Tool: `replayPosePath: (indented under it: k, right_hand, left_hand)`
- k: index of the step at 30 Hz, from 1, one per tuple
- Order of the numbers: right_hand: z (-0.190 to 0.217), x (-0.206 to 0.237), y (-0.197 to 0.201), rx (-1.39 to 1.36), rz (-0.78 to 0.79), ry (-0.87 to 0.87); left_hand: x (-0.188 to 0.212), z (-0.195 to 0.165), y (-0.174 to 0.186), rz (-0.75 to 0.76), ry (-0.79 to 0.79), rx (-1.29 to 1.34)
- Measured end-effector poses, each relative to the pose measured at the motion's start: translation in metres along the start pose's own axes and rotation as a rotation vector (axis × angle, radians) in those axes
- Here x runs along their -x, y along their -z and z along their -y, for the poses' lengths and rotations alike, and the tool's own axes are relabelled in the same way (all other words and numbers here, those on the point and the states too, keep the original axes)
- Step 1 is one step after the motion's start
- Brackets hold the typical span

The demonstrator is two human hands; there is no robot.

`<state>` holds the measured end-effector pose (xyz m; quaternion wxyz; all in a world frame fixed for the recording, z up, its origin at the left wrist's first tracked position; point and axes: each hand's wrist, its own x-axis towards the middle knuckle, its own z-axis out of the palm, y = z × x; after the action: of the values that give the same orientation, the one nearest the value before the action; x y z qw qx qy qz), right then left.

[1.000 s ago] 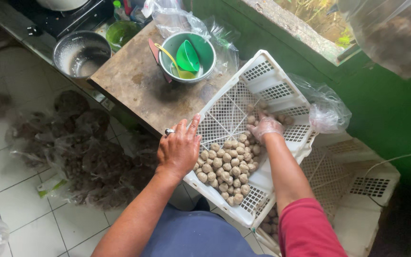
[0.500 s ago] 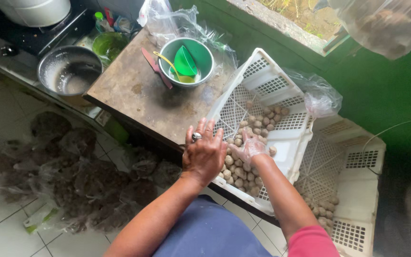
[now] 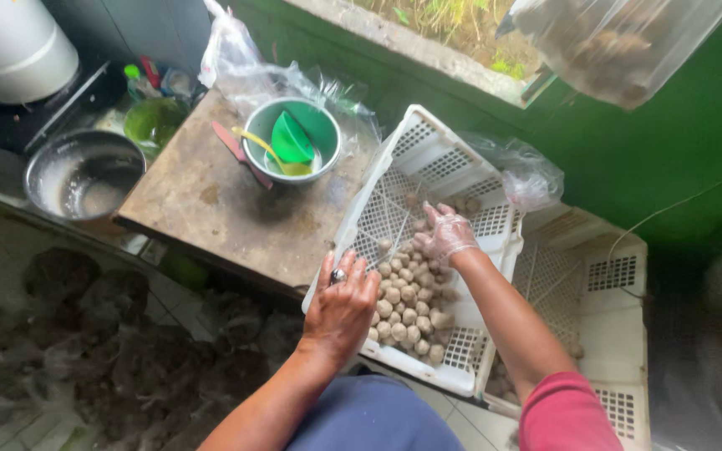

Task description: The person, wearing a disposable glove on one hand, fills clear plastic bags with round meatballs taken from white plastic crates and packs the filled bags. They open a bag, transfer meatballs from the crate into it, and continue filling bags one after another throughout the clip.

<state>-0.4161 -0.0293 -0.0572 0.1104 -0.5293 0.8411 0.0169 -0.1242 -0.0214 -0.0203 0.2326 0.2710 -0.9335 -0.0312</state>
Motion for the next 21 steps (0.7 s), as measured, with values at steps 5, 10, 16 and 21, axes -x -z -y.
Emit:
replayPosePath:
  k: [5,10,16,21]
  right_hand:
    - [-0.02,-0.03,-0.003,0.008,-0.017,-0.115]
    - [-0.007,-0.031,-0.013,-0.038,0.161,-0.062]
    - [-0.059,-0.023,0.022,-0.06,-0.736,0.148]
    - [-0.157,-0.039,0.039,-0.003,-0.89,-0.28]
  left_hand:
    - [-0.004,-0.004,0.001,0.016,0.064,-0.053]
    - [-0.007,-0.007,-0.003,0.028,0.078,-0.102]
    - [-0.011,-0.014,-0.002,0.053,0.102,-0.086]
    - [-0.012,-0.016,0.0,0.06,0.109,-0.081]
